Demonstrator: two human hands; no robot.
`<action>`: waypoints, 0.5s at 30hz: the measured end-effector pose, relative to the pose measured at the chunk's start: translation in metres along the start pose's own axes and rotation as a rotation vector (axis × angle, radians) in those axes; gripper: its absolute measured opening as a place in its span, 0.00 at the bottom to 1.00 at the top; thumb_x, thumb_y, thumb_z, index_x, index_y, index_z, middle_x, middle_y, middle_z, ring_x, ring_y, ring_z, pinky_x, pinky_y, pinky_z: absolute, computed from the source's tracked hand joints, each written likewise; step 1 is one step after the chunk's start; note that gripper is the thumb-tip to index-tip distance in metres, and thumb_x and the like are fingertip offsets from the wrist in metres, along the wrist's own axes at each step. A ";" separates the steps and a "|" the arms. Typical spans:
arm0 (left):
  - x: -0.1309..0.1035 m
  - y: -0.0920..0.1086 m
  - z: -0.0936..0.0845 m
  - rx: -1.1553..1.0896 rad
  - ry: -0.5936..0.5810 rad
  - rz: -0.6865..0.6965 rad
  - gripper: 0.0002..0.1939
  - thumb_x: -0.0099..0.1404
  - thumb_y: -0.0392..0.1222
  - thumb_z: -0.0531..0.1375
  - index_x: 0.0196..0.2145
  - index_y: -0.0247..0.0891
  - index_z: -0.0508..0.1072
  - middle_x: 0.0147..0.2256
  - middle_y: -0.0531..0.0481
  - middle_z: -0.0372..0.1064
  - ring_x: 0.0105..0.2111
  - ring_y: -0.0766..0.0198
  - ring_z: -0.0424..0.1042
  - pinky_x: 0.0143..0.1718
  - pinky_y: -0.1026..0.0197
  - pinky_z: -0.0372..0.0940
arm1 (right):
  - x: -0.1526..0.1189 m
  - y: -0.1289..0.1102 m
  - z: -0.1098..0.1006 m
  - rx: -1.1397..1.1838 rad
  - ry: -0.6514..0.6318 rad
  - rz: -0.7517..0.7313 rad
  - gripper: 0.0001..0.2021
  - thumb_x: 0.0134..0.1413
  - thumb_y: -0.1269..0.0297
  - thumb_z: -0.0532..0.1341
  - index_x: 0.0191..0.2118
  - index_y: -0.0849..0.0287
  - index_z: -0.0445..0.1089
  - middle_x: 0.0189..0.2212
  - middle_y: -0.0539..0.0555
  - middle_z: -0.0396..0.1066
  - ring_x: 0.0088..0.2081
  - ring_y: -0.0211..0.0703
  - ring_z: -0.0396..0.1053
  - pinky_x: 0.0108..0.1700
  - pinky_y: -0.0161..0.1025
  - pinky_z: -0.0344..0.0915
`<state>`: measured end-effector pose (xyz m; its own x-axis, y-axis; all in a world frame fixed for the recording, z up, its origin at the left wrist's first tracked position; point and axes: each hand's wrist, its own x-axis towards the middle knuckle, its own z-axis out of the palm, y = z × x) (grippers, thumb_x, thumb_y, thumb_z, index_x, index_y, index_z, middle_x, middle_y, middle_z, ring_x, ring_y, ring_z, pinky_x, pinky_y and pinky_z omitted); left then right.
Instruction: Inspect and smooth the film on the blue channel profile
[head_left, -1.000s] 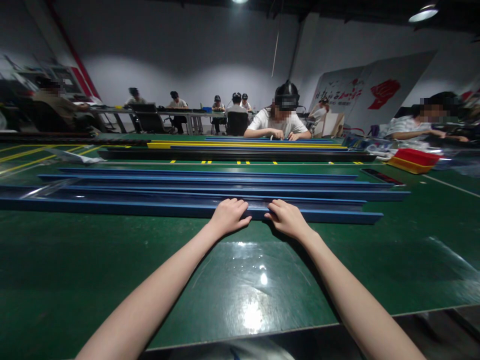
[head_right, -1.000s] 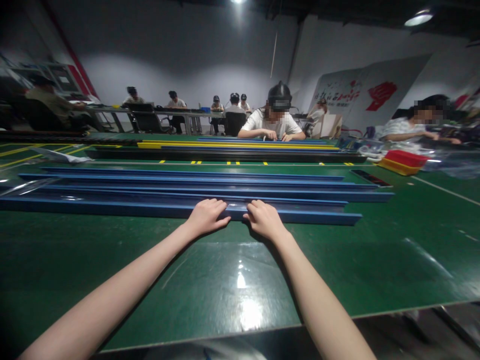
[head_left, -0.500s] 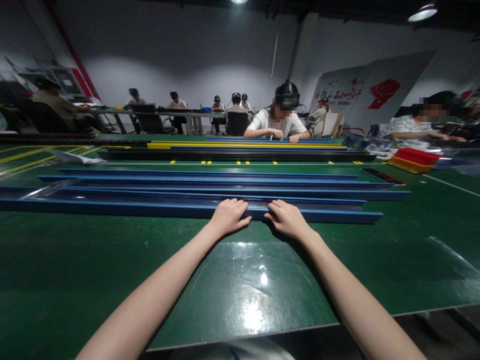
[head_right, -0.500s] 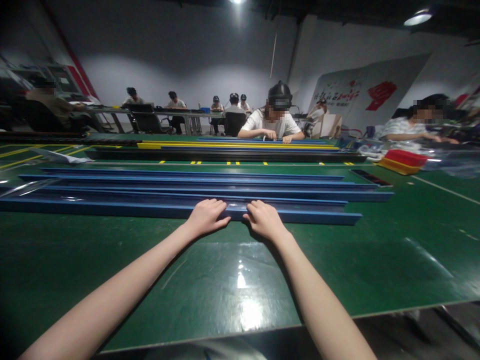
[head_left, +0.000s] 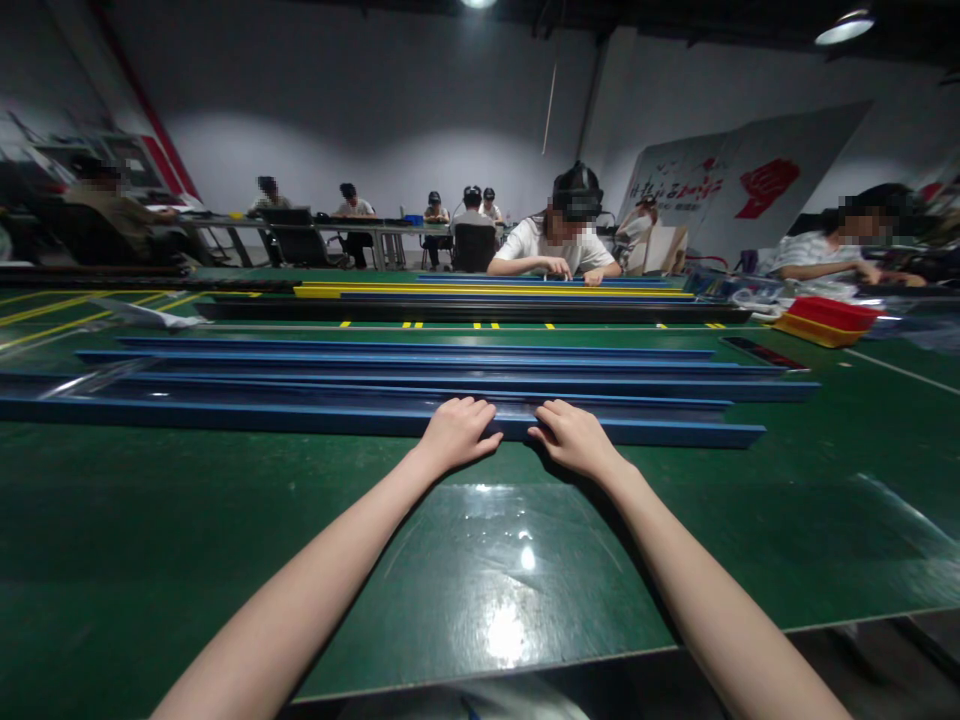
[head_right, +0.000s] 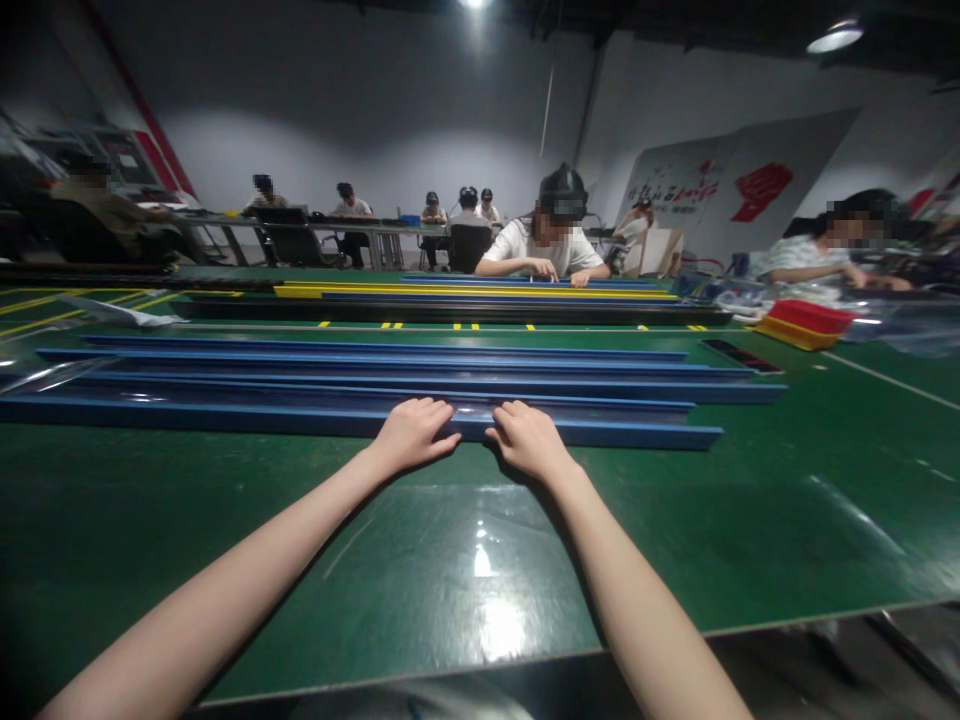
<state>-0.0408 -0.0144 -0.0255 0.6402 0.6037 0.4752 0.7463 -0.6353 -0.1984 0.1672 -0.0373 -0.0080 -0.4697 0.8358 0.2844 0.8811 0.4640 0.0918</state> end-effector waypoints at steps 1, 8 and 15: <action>0.000 0.000 0.000 -0.001 -0.002 -0.001 0.13 0.61 0.50 0.52 0.32 0.36 0.66 0.31 0.47 0.68 0.33 0.60 0.66 0.32 0.59 0.57 | 0.000 0.000 0.000 0.003 -0.005 0.001 0.11 0.58 0.59 0.49 0.34 0.59 0.64 0.33 0.55 0.67 0.36 0.41 0.62 0.34 0.34 0.52; 0.000 0.000 -0.001 -0.018 -0.005 -0.006 0.12 0.61 0.49 0.52 0.32 0.36 0.66 0.31 0.46 0.68 0.33 0.59 0.66 0.32 0.59 0.57 | 0.000 0.000 0.000 0.009 -0.001 -0.001 0.11 0.58 0.59 0.49 0.34 0.59 0.64 0.33 0.55 0.67 0.37 0.41 0.62 0.34 0.35 0.53; 0.000 0.000 0.000 -0.008 0.006 -0.003 0.13 0.61 0.49 0.52 0.33 0.36 0.66 0.31 0.47 0.68 0.33 0.60 0.66 0.32 0.59 0.57 | 0.000 0.000 0.000 0.004 -0.003 0.001 0.11 0.58 0.59 0.49 0.34 0.59 0.65 0.33 0.55 0.67 0.37 0.41 0.62 0.35 0.35 0.53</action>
<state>-0.0410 -0.0143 -0.0257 0.6370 0.6028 0.4805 0.7467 -0.6373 -0.1904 0.1674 -0.0373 -0.0080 -0.4693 0.8369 0.2818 0.8812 0.4645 0.0878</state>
